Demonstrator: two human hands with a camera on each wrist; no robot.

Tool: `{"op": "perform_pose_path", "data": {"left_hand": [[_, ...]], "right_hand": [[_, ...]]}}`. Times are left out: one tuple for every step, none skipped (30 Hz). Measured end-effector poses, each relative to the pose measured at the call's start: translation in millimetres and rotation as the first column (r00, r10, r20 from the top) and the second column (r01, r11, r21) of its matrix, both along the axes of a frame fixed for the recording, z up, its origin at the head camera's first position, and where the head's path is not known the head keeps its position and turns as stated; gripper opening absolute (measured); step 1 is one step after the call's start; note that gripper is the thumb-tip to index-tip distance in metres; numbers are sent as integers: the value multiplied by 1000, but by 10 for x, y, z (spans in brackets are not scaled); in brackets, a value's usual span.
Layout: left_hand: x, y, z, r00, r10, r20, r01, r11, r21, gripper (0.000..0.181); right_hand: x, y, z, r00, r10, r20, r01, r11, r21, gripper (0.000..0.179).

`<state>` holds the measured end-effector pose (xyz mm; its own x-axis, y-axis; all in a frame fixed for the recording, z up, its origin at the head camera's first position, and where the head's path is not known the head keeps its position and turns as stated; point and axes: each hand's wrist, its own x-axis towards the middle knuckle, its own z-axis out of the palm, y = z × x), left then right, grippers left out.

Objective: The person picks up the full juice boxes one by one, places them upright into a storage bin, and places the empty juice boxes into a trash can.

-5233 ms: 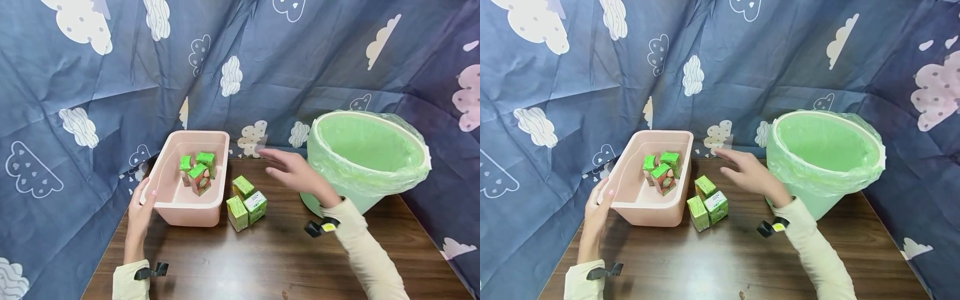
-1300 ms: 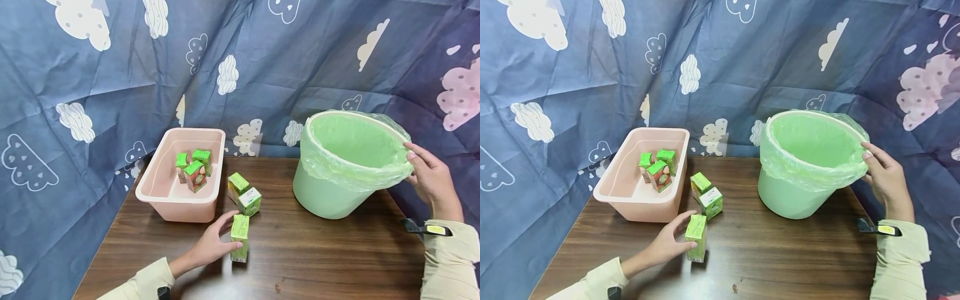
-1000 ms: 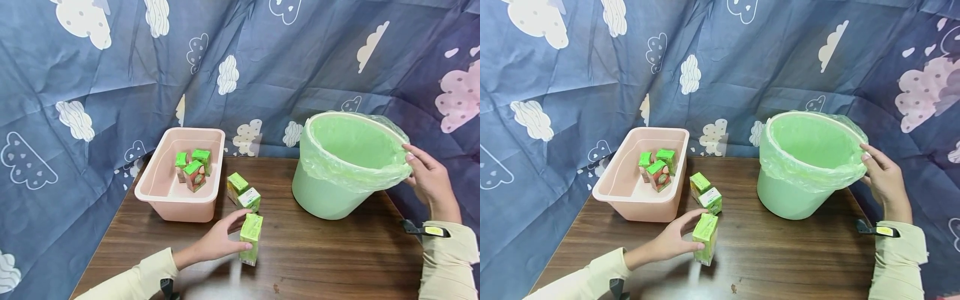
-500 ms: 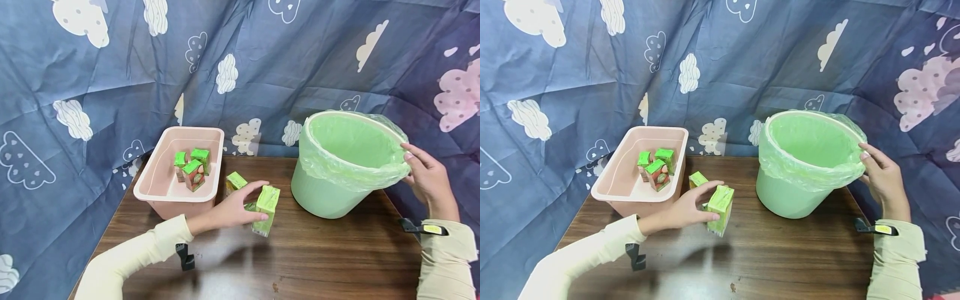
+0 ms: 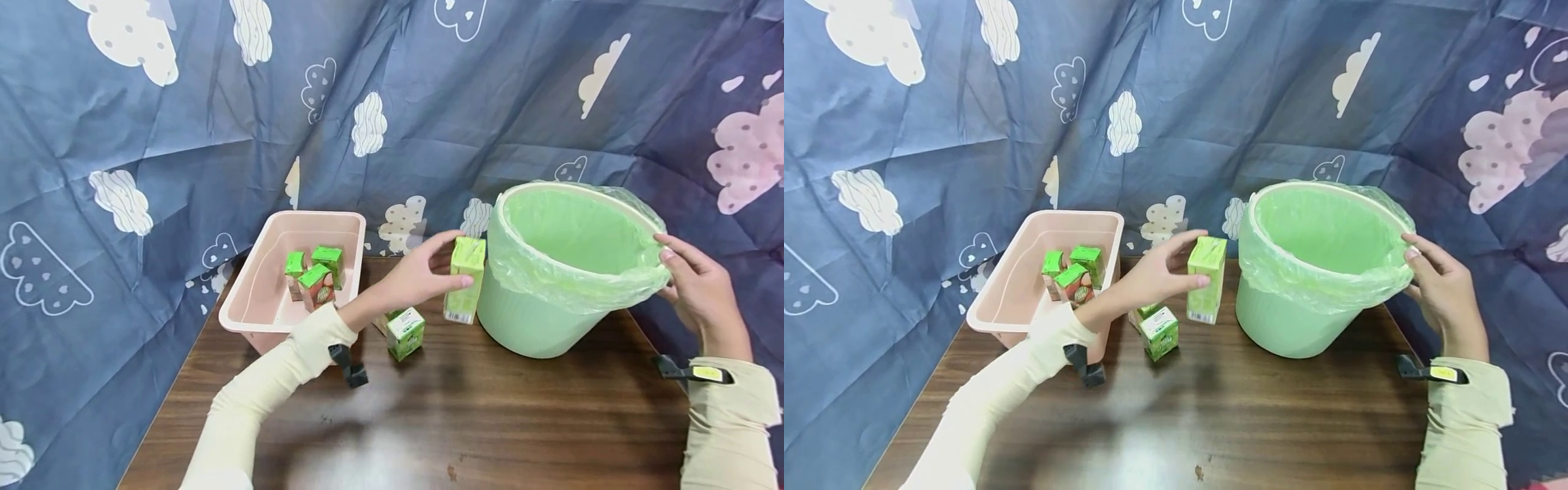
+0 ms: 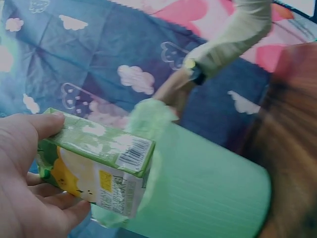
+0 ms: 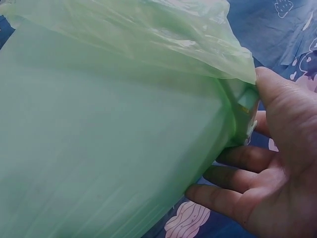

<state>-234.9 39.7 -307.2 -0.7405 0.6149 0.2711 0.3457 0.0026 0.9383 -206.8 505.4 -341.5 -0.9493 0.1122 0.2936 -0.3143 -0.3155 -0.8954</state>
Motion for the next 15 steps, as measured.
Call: {"op": "perform_pose_path", "data": {"left_hand": [[-42,49,53,1000,-7,-10,7,1000,1,81],[-80,102,108,1000,-15,-14,16,1000,5,80],[-120,161,159,999,-27,-20,27,1000,13,79],[-153,220,213,999,-36,-24,36,999,15,78],[-182,280,267,999,-41,-29,41,999,12,77],[-210,341,318,998,-50,-34,50,999,11,76],[-237,402,367,998,-56,-39,57,998,12,75],[-259,460,416,997,-61,-39,62,998,15,74],[-282,515,462,997,-69,-43,70,997,15,74],[-306,567,503,996,-75,-49,76,997,15,73],[-329,612,540,995,-77,-56,78,997,12,74],[-351,655,574,995,-80,-63,81,997,12,74],[-373,692,604,995,-78,-66,79,997,10,74],[-394,728,633,995,-77,-66,78,997,11,75],[-416,764,660,995,-77,-65,78,997,14,75]], "right_hand": [[0,5,11,1000,-3,-4,3,1000,0,36],[2,11,20,1000,-4,-6,4,1000,-2,36],[5,16,28,1000,-6,-9,6,1000,-1,36],[10,19,32,1000,-6,-12,6,1000,-2,36],[17,21,34,1000,-4,-16,4,1000,-6,36],[24,23,34,1000,-6,-14,5,1000,-8,36],[30,24,32,1000,-8,-15,7,1000,-7,36],[34,24,29,1000,-11,-13,11,1000,-6,36],[35,22,26,1000,-15,-11,15,1000,-2,37],[35,21,24,1000,-21,-6,21,1000,4,36],[31,20,22,1000,-27,-2,27,1000,10,36],[23,18,21,999,-34,6,34,999,18,36],[15,16,21,999,-36,9,36,999,24,36],[6,11,23,999,-40,15,40,999,31,36],[-1,8,25,999,-43,18,42,998,38,37]]}}
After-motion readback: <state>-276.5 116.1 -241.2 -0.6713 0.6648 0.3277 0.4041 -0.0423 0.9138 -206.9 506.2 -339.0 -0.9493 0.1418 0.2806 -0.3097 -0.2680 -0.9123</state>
